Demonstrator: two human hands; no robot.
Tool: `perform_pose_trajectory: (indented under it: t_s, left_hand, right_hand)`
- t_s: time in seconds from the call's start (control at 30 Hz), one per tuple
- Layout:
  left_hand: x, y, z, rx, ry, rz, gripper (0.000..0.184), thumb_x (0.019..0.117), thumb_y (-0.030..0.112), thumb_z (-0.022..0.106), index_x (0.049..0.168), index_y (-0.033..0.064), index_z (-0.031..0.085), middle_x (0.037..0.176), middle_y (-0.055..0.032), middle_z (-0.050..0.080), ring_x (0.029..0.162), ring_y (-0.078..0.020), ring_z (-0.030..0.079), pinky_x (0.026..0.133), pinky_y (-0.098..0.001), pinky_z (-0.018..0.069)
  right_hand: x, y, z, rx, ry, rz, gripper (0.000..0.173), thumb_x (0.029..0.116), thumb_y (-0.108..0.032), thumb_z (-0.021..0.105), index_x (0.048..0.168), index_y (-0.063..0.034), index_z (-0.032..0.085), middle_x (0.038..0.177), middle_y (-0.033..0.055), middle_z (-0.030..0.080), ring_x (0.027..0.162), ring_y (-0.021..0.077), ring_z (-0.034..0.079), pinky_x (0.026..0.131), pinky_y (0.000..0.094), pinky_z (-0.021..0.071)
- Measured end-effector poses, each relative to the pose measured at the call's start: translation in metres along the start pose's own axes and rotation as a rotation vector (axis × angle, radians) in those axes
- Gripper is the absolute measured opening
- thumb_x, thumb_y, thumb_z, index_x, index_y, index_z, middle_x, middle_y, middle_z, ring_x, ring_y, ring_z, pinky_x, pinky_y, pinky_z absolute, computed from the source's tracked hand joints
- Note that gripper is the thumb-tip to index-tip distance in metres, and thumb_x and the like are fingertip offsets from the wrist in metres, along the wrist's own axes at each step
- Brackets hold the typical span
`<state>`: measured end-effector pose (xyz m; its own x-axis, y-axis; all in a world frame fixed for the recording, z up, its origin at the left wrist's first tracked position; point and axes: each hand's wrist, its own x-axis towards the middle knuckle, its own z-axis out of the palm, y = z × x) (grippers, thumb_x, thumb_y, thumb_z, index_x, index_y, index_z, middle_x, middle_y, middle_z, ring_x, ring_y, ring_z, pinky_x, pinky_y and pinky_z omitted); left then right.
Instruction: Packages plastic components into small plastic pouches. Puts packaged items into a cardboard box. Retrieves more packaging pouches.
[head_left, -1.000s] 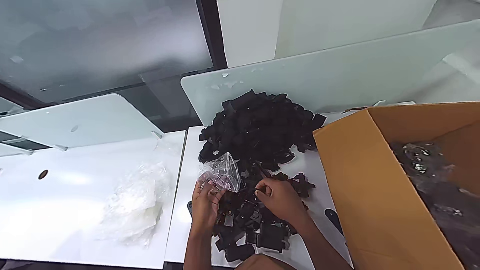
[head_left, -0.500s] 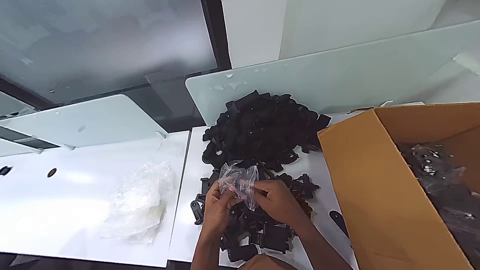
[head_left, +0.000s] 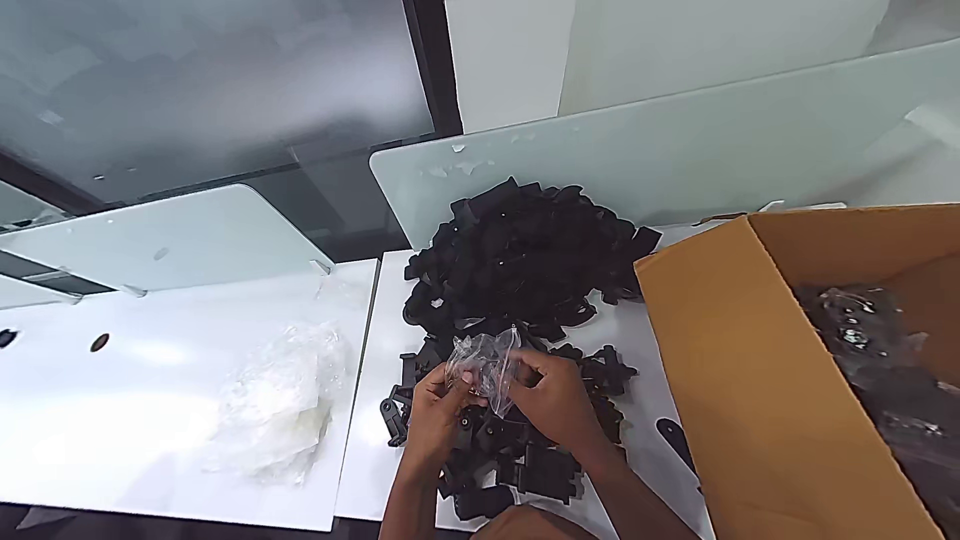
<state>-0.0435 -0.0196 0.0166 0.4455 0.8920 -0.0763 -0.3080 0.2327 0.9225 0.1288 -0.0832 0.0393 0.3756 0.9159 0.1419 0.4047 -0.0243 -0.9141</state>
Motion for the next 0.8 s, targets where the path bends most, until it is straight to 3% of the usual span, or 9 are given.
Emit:
perform_pose_trajectory:
  t_s: [0.1, 0.23, 0.27, 0.37, 0.5, 0.57, 0.63, 0.7, 0.8]
  left_hand:
    - [0.002, 0.002, 0.000, 0.016, 0.092, 0.029, 0.019, 0.0972, -0.003, 0.059, 0.115, -0.0044, 0.064, 0.099, -0.0119, 0.073, 0.080, -0.0194, 0.073, 0.073, -0.0370, 0.0645]
    - [0.009, 0.005, -0.010, -0.050, 0.303, 0.041, 0.033, 0.0970, -0.011, 0.051, 0.130, -0.0062, 0.053, 0.108, -0.0136, 0.068, 0.088, -0.0207, 0.072, 0.079, -0.0382, 0.0636]
    - [0.011, 0.006, -0.013, -0.059, 0.328, 0.038, 0.037, 0.0966, -0.012, 0.049, 0.133, -0.0057, 0.050, 0.110, -0.0139, 0.067, 0.089, -0.0214, 0.071, 0.080, -0.0391, 0.0633]
    - [0.010, 0.006, -0.019, -0.089, 0.314, 0.028, 0.048, 0.0946, -0.015, 0.046, 0.142, -0.0044, 0.043, 0.115, -0.0172, 0.065, 0.092, -0.0252, 0.071, 0.082, -0.0433, 0.0628]
    - [0.009, 0.007, -0.016, -0.110, 0.252, 0.014, 0.051, 0.0926, -0.015, 0.045, 0.141, -0.0013, 0.042, 0.116, -0.0164, 0.065, 0.091, -0.0255, 0.072, 0.079, -0.0441, 0.0631]
    - [0.010, 0.008, -0.014, -0.119, 0.245, 0.011, 0.053, 0.0918, -0.015, 0.044, 0.143, -0.0018, 0.041, 0.119, -0.0175, 0.064, 0.093, -0.0266, 0.072, 0.080, -0.0447, 0.0634]
    - [0.010, 0.010, -0.013, -0.128, 0.247, 0.011, 0.055, 0.0899, -0.016, 0.042, 0.143, -0.0010, 0.039, 0.118, -0.0168, 0.063, 0.094, -0.0260, 0.071, 0.080, -0.0443, 0.0633]
    - [0.008, 0.011, -0.011, -0.126, 0.213, 0.007, 0.059, 0.0883, -0.016, 0.043, 0.144, 0.0003, 0.036, 0.119, -0.0162, 0.063, 0.095, -0.0261, 0.072, 0.081, -0.0449, 0.0634]
    - [0.001, 0.009, -0.006, -0.108, 0.085, -0.008, 0.068, 0.0844, -0.010, 0.055, 0.147, 0.0026, 0.031, 0.125, -0.0165, 0.062, 0.100, -0.0286, 0.071, 0.083, -0.0480, 0.0630]
  right_hand:
    - [0.003, -0.002, -0.002, 0.058, 0.065, 0.083, 0.027, 0.0847, -0.026, 0.070, 0.104, -0.0074, 0.075, 0.066, -0.0099, 0.058, 0.054, -0.0023, 0.049, 0.052, 0.0173, 0.0437]
    - [0.007, -0.001, -0.013, 0.237, 0.063, 0.269, 0.015, 0.0889, -0.024, 0.072, 0.095, -0.0097, 0.070, 0.063, -0.0081, 0.058, 0.053, 0.0020, 0.051, 0.051, 0.0200, 0.0430]
    - [0.007, 0.002, -0.017, 0.141, -0.002, 0.295, 0.019, 0.0893, -0.025, 0.072, 0.098, -0.0085, 0.071, 0.065, -0.0063, 0.058, 0.054, 0.0045, 0.052, 0.053, 0.0235, 0.0445]
    - [0.008, 0.005, -0.024, -0.259, -0.358, 0.388, 0.036, 0.0929, -0.035, 0.068, 0.113, -0.0056, 0.069, 0.080, 0.0062, 0.064, 0.072, 0.0221, 0.062, 0.070, 0.0464, 0.0518]
    - [0.010, 0.011, -0.018, -0.418, -0.521, 0.456, 0.048, 0.0957, -0.048, 0.065, 0.123, -0.0081, 0.068, 0.091, 0.0103, 0.068, 0.086, 0.0289, 0.066, 0.080, 0.0539, 0.0518]
    - [0.009, 0.008, -0.023, -0.428, -0.510, 0.428, 0.059, 0.0967, -0.057, 0.061, 0.134, -0.0107, 0.066, 0.097, 0.0107, 0.071, 0.090, 0.0294, 0.068, 0.084, 0.0554, 0.0526]
    - [0.006, 0.002, -0.030, -0.378, -0.426, 0.354, 0.066, 0.0957, -0.061, 0.060, 0.137, -0.0109, 0.064, 0.091, 0.0078, 0.071, 0.083, 0.0262, 0.067, 0.080, 0.0532, 0.0532]
    - [0.003, -0.003, -0.033, -0.302, -0.349, 0.278, 0.077, 0.0887, -0.068, 0.064, 0.140, -0.0104, 0.062, 0.089, 0.0032, 0.071, 0.079, 0.0214, 0.066, 0.076, 0.0495, 0.0544]
    - [0.002, -0.006, -0.022, -0.210, -0.288, 0.226, 0.086, 0.0797, -0.072, 0.071, 0.140, -0.0114, 0.061, 0.103, 0.0041, 0.073, 0.092, 0.0204, 0.068, 0.084, 0.0475, 0.0558]
